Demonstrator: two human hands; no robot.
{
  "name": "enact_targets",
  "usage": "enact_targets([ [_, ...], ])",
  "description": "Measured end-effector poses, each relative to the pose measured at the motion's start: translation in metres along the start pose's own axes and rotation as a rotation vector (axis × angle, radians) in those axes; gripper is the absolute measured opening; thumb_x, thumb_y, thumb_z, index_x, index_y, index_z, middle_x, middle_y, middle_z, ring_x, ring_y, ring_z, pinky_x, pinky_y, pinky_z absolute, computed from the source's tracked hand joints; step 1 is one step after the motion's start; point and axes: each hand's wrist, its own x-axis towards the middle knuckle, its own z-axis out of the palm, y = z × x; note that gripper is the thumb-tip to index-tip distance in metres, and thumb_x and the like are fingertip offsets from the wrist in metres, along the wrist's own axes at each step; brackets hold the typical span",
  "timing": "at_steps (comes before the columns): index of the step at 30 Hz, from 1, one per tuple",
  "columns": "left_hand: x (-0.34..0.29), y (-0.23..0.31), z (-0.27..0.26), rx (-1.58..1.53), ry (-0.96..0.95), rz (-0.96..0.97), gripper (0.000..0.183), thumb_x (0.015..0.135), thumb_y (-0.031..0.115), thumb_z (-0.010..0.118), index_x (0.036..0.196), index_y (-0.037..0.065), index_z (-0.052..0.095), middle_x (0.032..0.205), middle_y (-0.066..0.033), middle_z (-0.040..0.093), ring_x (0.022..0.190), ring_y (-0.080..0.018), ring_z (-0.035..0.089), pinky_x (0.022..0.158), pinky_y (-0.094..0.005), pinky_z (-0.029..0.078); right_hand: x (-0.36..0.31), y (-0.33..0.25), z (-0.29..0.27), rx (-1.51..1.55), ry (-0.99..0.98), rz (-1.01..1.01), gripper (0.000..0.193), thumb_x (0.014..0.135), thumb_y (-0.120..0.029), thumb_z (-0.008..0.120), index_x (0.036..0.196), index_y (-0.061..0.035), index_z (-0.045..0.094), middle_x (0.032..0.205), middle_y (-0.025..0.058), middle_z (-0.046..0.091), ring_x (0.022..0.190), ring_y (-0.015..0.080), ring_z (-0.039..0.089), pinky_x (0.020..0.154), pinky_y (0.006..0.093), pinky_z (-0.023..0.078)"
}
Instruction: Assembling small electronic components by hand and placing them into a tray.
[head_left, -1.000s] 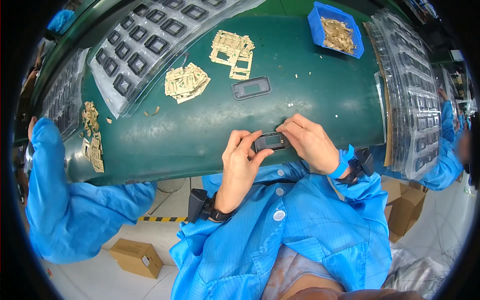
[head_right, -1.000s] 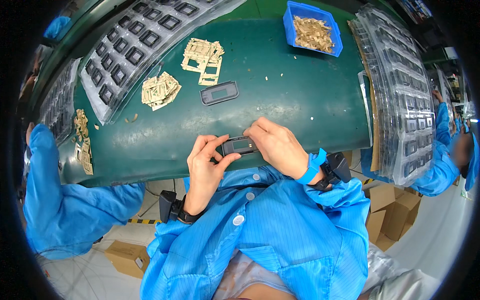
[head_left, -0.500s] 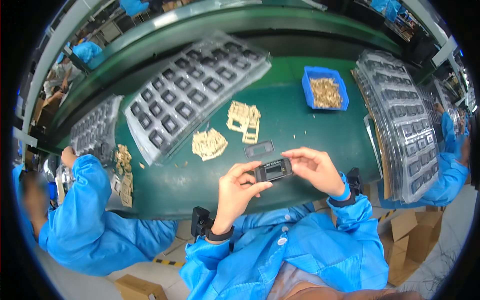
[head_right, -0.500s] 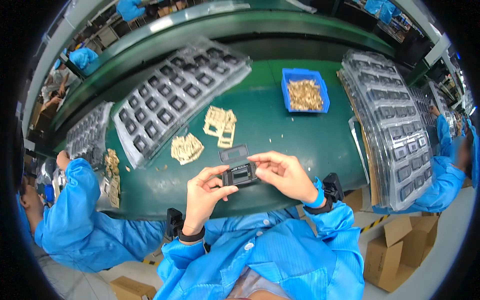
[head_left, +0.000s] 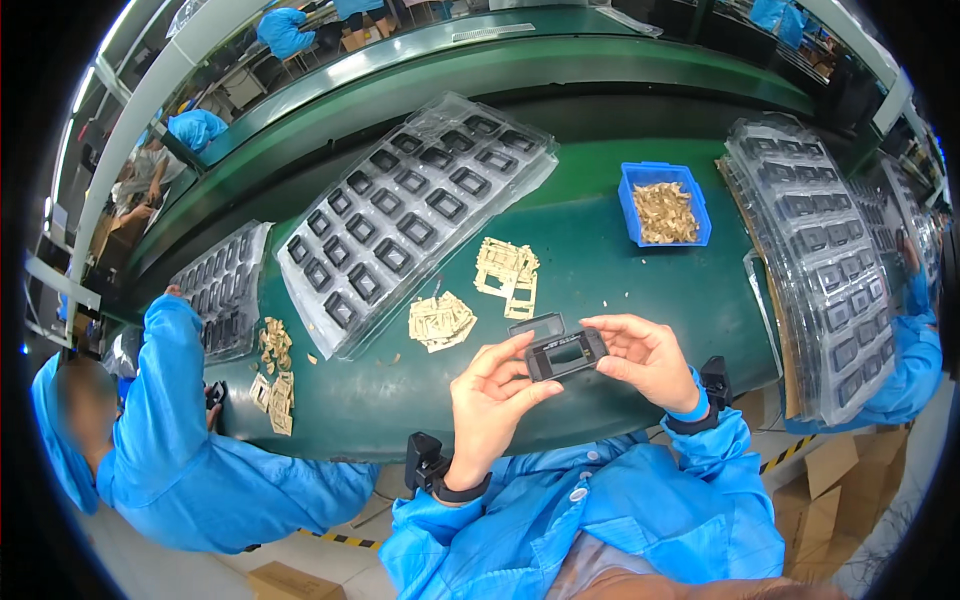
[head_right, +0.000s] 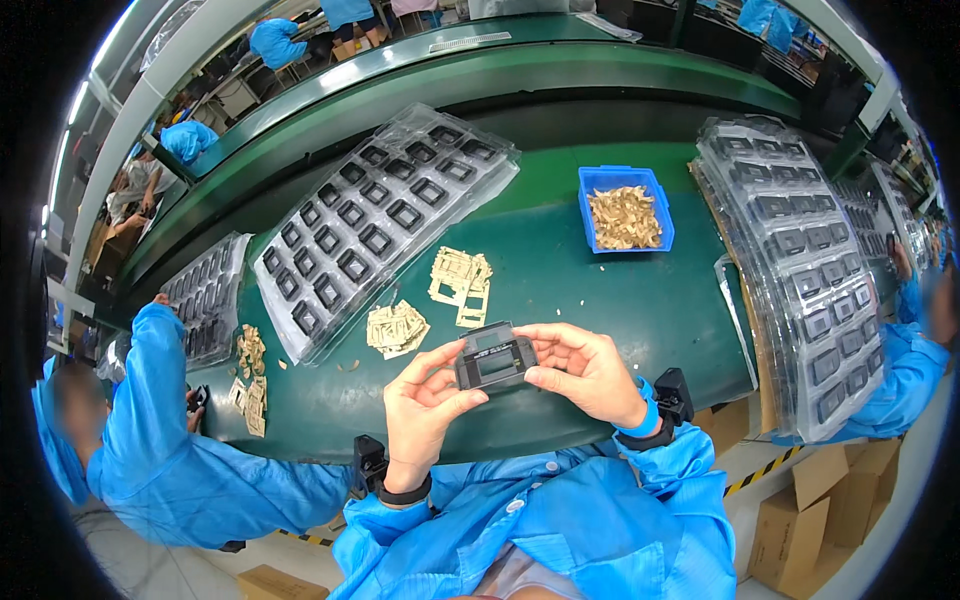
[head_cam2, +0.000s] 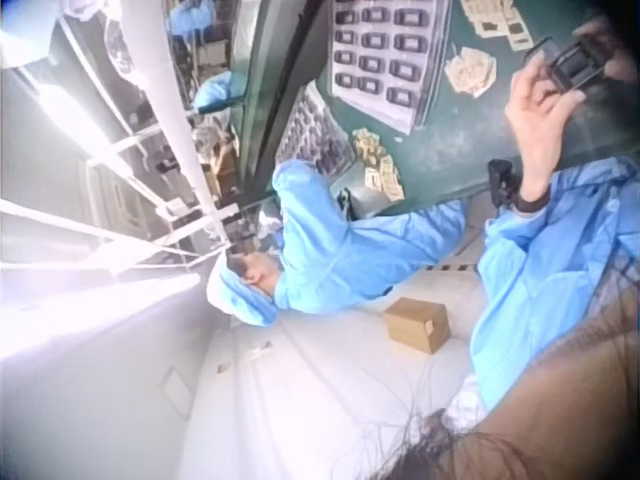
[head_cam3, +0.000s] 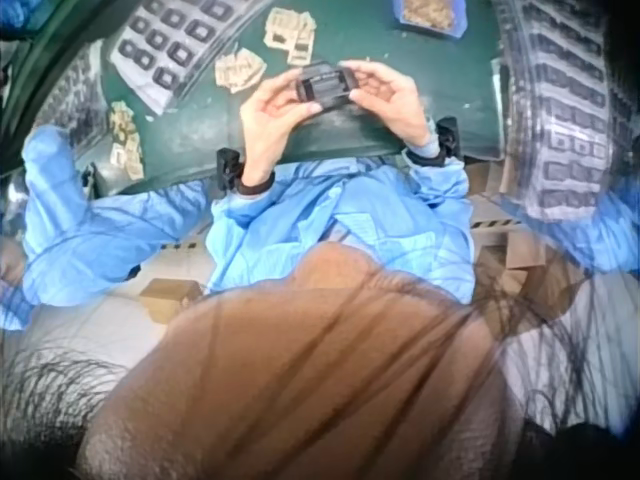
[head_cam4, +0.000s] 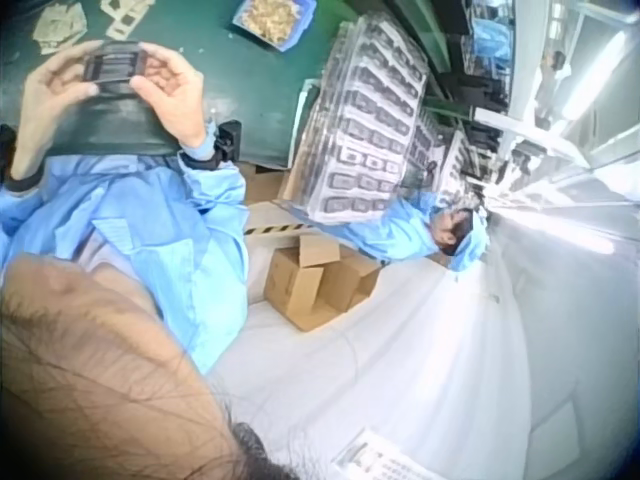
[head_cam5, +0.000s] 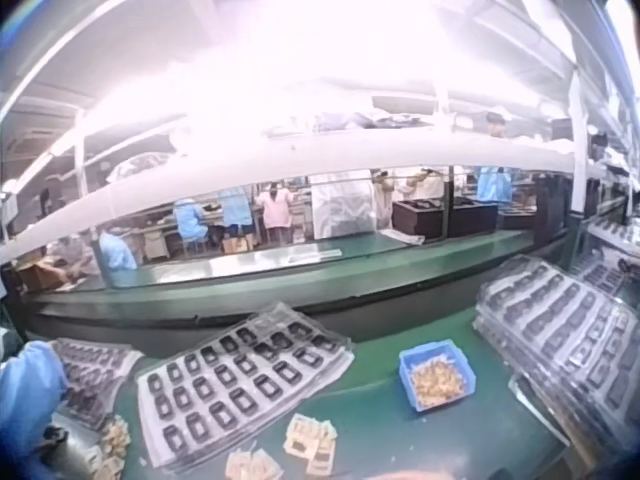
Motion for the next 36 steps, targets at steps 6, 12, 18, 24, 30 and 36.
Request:
enact_targets([
  [6, -0.002, -0.01, 0.001, 0.037, -0.011, 0.074, 0.056, 0.075, -0.021, 0.071, 0.128, -0.011, 0.056, 0.123, -0.0119, 0.052, 0.109, -0.0257, 0.065, 0.09, -0.0349, 0.062, 0.001, 0.0, -0.001, -0.003, -0.023, -0.041, 0.05, 0.093, 0.01, 0.059, 0.141, 0.0063, 0.046, 0.129, 0.0175, 0.061, 0.119, 0.0207, 0.06, 0.102, 0.0337, 0.05],
  [12, -0.007, -0.017, 0.006, 0.23, 0.009, 0.255, 0.053, 0.074, -0.021, 0.073, 0.124, -0.008, 0.06, 0.124, -0.0128, 0.051, 0.108, -0.025, 0.065, 0.09, -0.0349, 0.062, 0.002, 0.001, -0.004, -0.022, -0.039, -0.056, 0.048, 0.094, 0.01, 0.057, 0.141, 0.0063, 0.046, 0.13, 0.0183, 0.06, 0.12, 0.0214, 0.059, 0.102, 0.0342, 0.051],
  [18, -0.012, -0.018, 0.005, 0.221, 0.011, 0.213, 0.042, 0.078, -0.016, 0.074, 0.118, -0.007, 0.062, 0.118, -0.0135, 0.058, 0.105, -0.0224, 0.066, 0.084, -0.0324, 0.062, 0.001, 0.003, -0.009, -0.047, -0.013, -0.017, 0.041, 0.098, 0.005, 0.054, 0.139, 0.0028, 0.052, 0.128, 0.0132, 0.061, 0.106, 0.0146, 0.062, 0.088, 0.0282, 0.053],
  [24, -0.01, -0.023, 0.006, 0.064, -0.126, -0.268, 0.035, 0.087, -0.009, 0.07, 0.12, -0.005, 0.06, 0.102, -0.0129, 0.07, 0.093, -0.018, 0.069, 0.08, -0.0299, 0.06, 0.008, -0.001, -0.005, -0.407, -0.132, -0.004, 0.032, 0.099, -0.001, 0.056, 0.13, 0.0009, 0.062, 0.119, 0.0112, 0.064, 0.096, 0.0109, 0.062, 0.083, 0.025, 0.052],
  [30, -0.009, -0.028, 0.011, -0.196, -0.104, -0.36, 0.033, 0.088, -0.008, 0.069, 0.119, -0.003, 0.06, 0.107, -0.0129, 0.069, 0.098, -0.019, 0.069, 0.086, -0.0315, 0.06, 0.009, 0.002, 0.011, -0.249, -0.027, -0.054, 0.039, 0.094, -0.003, 0.064, 0.133, 0.0016, 0.06, 0.122, 0.0118, 0.061, 0.11, 0.0153, 0.06, 0.088, 0.0296, 0.052],
  [36, -0.011, -0.034, 0.005, -0.389, 0.007, -0.224, 0.028, 0.086, -0.008, 0.07, 0.111, -0.002, 0.061, 0.111, -0.0149, 0.067, 0.101, -0.0215, 0.069, 0.09, -0.0337, 0.059, -0.008, 0.013, 0.014, -0.336, -0.029, -0.051, 0.057, 0.081, 0.005, 0.076, 0.135, 0.0028, 0.056, 0.126, 0.0119, 0.06, 0.12, 0.0228, 0.059, 0.099, 0.0376, 0.051],
])
